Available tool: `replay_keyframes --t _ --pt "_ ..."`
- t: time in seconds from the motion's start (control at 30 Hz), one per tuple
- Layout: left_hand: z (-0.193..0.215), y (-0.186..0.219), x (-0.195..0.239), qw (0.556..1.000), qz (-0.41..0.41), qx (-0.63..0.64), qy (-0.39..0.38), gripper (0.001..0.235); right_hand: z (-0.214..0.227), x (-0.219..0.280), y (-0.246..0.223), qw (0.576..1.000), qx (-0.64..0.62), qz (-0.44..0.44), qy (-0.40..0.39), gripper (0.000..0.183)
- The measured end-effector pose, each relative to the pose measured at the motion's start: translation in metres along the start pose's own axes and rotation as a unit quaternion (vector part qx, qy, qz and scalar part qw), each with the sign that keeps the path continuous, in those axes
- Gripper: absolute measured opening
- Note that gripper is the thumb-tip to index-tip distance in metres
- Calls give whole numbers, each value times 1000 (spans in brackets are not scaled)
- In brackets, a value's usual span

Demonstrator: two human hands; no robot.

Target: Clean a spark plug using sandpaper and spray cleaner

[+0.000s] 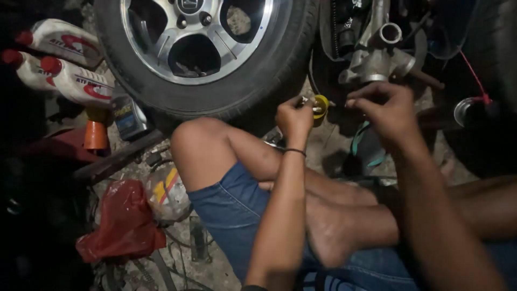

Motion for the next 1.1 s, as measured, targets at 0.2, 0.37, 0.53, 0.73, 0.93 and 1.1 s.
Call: replay_keyframes --t 0.2,0.37,0.53,0.73,0.93,1.1 --pt "-29 -37 -31 990 -2 -136 -17 12 -11 0 21 998 37 -54 -9 14" --pt "-5 1 10 981 1 -183 -63 24 -15 5 11 997 19 -69 -15 16" --pt "5 10 19 978 -11 -190 -88 29 -15 10 1 996 9 -86 -14 18" --pt "-11 -12 -4 984 -3 -155 -88 18 -15 10 3 996 33 -73 -28 14" --pt "2 15 23 979 -25 -182 -85 36 -14 10 13 995 54 -71 -33 14" --pt "-11 10 15 962 -101 -248 -59 29 -18 7 30 992 92 -67 -57 14"
Point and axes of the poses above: each hand's wrist, its own x-axis away from the middle knuckle, its own z-axis out of the back of the hand, y = z × x, the point moved 3 cm from there along -x, towards the middle knuckle, and after that the axes turned 8 degrees about z, right-handed, at the moved point
